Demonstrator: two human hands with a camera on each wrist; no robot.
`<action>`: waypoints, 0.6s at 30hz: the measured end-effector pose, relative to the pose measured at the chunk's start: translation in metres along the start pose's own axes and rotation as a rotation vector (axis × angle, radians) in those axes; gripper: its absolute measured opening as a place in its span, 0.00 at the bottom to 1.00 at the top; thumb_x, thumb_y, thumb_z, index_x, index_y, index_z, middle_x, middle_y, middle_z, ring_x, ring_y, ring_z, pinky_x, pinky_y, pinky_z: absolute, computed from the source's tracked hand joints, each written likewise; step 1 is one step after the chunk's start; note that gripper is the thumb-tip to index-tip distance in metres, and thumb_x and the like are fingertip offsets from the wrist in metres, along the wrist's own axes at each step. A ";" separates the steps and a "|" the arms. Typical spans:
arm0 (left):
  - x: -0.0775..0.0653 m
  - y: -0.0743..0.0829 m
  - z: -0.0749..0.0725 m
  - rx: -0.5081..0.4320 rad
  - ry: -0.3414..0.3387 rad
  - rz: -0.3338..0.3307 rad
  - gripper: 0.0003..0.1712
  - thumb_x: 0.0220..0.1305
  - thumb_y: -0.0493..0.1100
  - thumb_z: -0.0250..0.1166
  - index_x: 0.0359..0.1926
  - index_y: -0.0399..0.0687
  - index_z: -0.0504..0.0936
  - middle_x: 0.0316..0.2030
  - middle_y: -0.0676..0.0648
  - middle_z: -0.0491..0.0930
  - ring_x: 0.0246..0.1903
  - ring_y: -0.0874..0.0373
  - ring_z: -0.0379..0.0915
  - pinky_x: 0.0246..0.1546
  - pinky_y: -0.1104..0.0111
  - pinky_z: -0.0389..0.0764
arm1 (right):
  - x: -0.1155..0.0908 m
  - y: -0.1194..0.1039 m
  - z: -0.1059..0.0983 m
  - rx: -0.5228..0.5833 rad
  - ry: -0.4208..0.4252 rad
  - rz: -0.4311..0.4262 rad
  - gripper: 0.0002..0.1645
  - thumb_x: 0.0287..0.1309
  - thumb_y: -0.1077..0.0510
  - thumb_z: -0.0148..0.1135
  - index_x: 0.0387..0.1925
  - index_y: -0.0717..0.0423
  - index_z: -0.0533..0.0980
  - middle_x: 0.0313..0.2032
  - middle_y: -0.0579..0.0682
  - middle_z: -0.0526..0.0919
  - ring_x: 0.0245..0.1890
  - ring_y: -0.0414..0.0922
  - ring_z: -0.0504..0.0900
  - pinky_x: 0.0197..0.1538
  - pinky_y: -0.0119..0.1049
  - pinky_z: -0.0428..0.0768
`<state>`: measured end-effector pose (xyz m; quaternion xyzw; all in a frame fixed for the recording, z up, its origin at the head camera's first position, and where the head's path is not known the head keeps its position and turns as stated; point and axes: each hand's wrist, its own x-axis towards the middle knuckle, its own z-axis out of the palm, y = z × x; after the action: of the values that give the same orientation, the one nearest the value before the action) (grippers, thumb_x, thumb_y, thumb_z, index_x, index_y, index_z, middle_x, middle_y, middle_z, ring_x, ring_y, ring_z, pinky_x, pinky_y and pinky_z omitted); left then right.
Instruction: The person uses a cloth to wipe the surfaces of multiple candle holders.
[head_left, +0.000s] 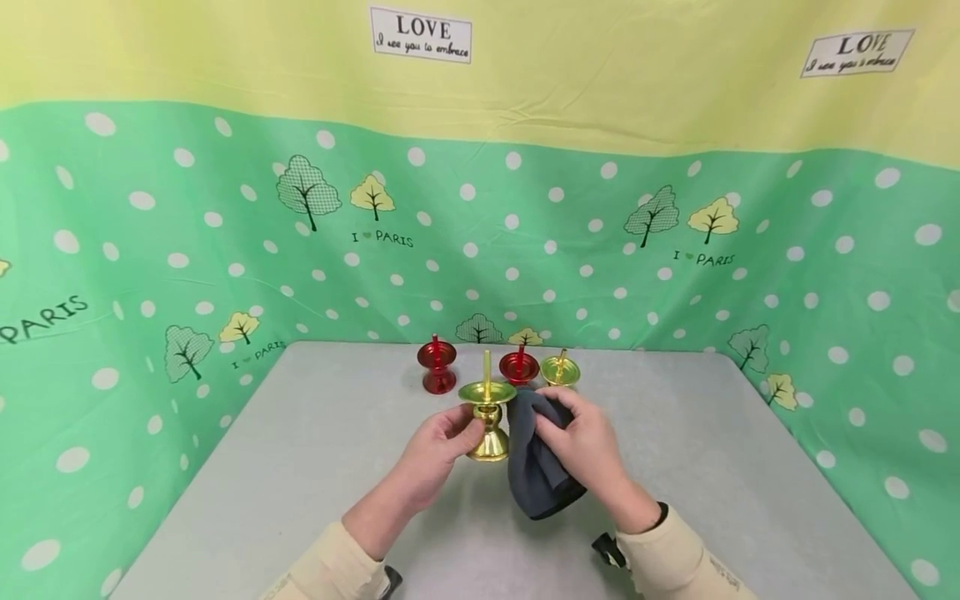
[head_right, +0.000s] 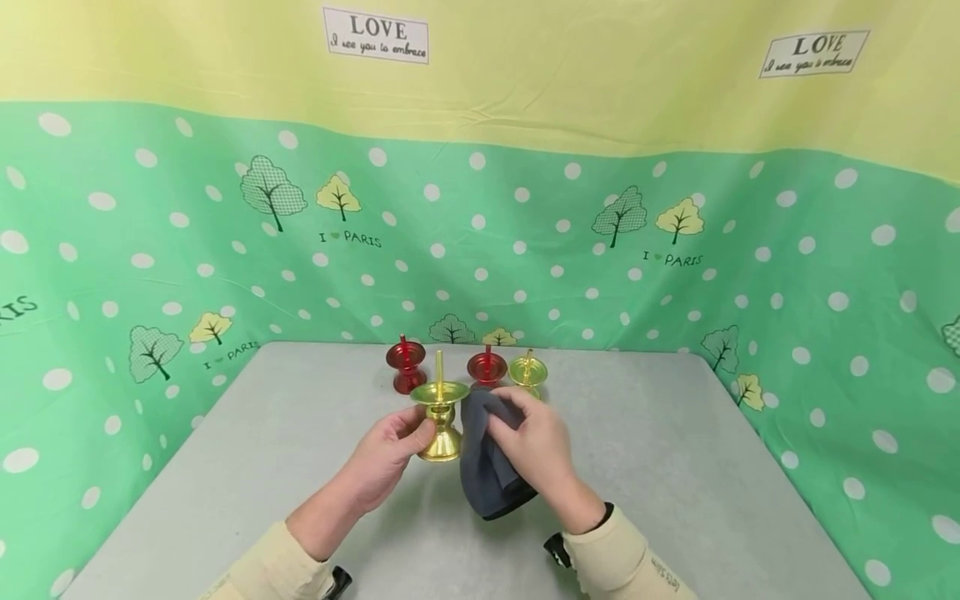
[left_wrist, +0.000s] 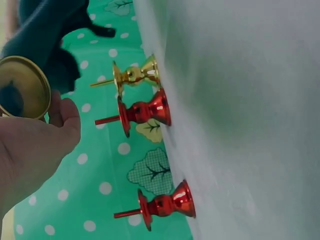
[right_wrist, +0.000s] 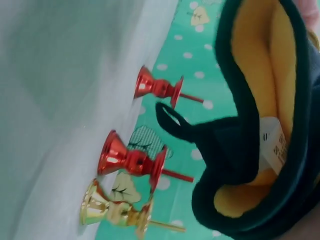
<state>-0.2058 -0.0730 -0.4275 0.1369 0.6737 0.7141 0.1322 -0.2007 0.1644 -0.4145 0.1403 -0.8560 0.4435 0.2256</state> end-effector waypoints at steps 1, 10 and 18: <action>0.000 -0.001 0.000 0.009 0.014 0.000 0.30 0.79 0.49 0.65 0.69 0.31 0.76 0.60 0.38 0.83 0.54 0.59 0.79 0.59 0.65 0.79 | 0.001 0.002 -0.001 -0.009 -0.009 0.026 0.15 0.59 0.65 0.75 0.48 0.52 0.87 0.46 0.55 0.92 0.33 0.40 0.84 0.33 0.31 0.80; 0.007 -0.011 -0.003 0.051 0.135 -0.045 0.26 0.74 0.43 0.70 0.67 0.35 0.78 0.59 0.39 0.86 0.55 0.56 0.82 0.58 0.65 0.82 | -0.006 0.006 -0.002 -0.104 -0.233 -0.223 0.20 0.57 0.61 0.80 0.52 0.46 0.87 0.48 0.47 0.93 0.48 0.43 0.91 0.51 0.40 0.89; 0.007 -0.016 0.002 0.167 0.141 -0.051 0.25 0.75 0.40 0.68 0.68 0.35 0.79 0.60 0.35 0.86 0.60 0.47 0.84 0.59 0.58 0.86 | -0.015 0.005 0.009 -0.280 -0.355 -0.339 0.27 0.55 0.51 0.83 0.57 0.44 0.85 0.54 0.46 0.91 0.50 0.44 0.90 0.50 0.43 0.89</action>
<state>-0.2112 -0.0679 -0.4433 0.0798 0.7416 0.6599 0.0906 -0.1927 0.1606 -0.4298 0.3244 -0.8994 0.2453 0.1600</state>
